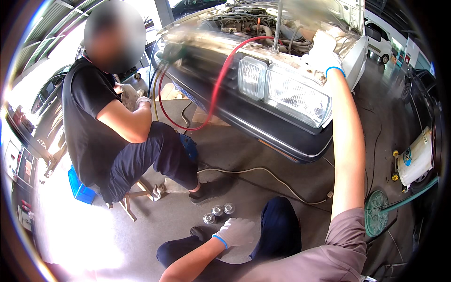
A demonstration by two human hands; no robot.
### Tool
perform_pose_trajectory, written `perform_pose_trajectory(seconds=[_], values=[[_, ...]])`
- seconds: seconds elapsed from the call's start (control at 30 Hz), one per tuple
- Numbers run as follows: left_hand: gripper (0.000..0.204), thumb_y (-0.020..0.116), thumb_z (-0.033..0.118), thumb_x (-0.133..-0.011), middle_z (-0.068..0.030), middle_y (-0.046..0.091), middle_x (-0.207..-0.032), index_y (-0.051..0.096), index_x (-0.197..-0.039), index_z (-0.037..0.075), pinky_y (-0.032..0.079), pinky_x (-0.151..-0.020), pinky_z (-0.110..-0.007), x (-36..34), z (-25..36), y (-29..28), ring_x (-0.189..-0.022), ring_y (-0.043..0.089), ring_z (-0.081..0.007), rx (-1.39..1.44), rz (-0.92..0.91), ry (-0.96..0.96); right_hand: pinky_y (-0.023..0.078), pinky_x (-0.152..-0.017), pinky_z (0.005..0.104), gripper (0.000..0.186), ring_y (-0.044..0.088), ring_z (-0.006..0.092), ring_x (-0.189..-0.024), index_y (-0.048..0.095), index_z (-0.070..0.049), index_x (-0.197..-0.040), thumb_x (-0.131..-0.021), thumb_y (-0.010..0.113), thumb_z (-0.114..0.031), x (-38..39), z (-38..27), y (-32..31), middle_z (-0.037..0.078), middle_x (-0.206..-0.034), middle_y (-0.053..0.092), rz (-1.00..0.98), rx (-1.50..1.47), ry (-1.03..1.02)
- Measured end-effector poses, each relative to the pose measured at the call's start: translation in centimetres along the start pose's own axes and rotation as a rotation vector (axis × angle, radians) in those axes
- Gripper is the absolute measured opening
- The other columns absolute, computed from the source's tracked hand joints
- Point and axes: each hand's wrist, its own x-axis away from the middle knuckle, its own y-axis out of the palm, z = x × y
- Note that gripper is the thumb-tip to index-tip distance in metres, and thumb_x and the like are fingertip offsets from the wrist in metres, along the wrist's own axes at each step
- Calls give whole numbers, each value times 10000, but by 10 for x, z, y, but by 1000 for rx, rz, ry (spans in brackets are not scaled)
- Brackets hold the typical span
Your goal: The person works with a colleague to service a car's air conditioning system by connecting hoses to the engine bay, monitoring a manifold gauge set, and wiping down parts of the front grille and headlights.
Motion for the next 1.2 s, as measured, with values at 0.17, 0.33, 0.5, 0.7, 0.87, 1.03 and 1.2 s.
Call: perform_pose_trajectory(seconds=[0.17,0.33,0.5,0.7,0.87,1.03,1.2], values=[[612,747,465,-952,-153,712,-1242,640,-1410,73,555,-1015,-518,0,0,2,-1202,697,-377,-3,8,-1,590,-1032,510,575,754,399,-1186,839,-102,-1226,-971,683,-593,9,-7,-12,188,-1285,801,-30,-33,23],[606,744,464,-954,-153,712,-1240,644,-1407,75,555,-1014,-520,0,1,0,-1198,697,-379,3,0,-5,597,-1054,495,567,756,392,-1218,822,-137,-1301,-945,709,-563,7,-11,-17,175,-1329,794,-104,-17,30],[603,742,464,-956,-152,711,-1238,645,-1404,73,558,-1007,-520,0,-1,3,-1186,700,-378,-6,18,10,596,-1057,496,581,755,392,-1222,820,-135,-1305,-942,706,-574,6,-5,-17,179,-1334,792,-86,-13,27],[611,746,469,-951,-149,716,-1229,646,-1403,69,567,-995,-513,1,-1,2,-1180,704,-370,-11,7,-4,590,-1068,498,586,746,391,-1243,816,-149,-1315,-932,706,-580,3,-10,-13,170,-1356,785,-109,-12,33],[611,741,471,-952,-150,719,-1224,646,-1403,70,571,-989,-506,0,1,1,-1173,709,-365,-27,11,-3,590,-1069,501,581,745,391,-1245,817,-157,-1315,-931,704,-578,4,-7,-13,169,-1356,785,-97,0,34],[610,737,471,-952,-148,719,-1228,647,-1404,71,571,-990,-507,0,0,4,-1181,706,-364,-21,29,5,595,-1066,503,579,749,393,-1238,819,-148,-1306,-947,695,-585,6,-8,-16,171,-1345,788,-76,11,26],[610,740,470,-952,-146,720,-1226,648,-1404,70,566,-994,-510,-1,-1,5,-1180,705,-366,-21,24,3,598,-1063,505,583,753,393,-1233,821,-148,-1305,-958,693,-597,3,-4,-9,173,-1336,791,-74,25,15]])
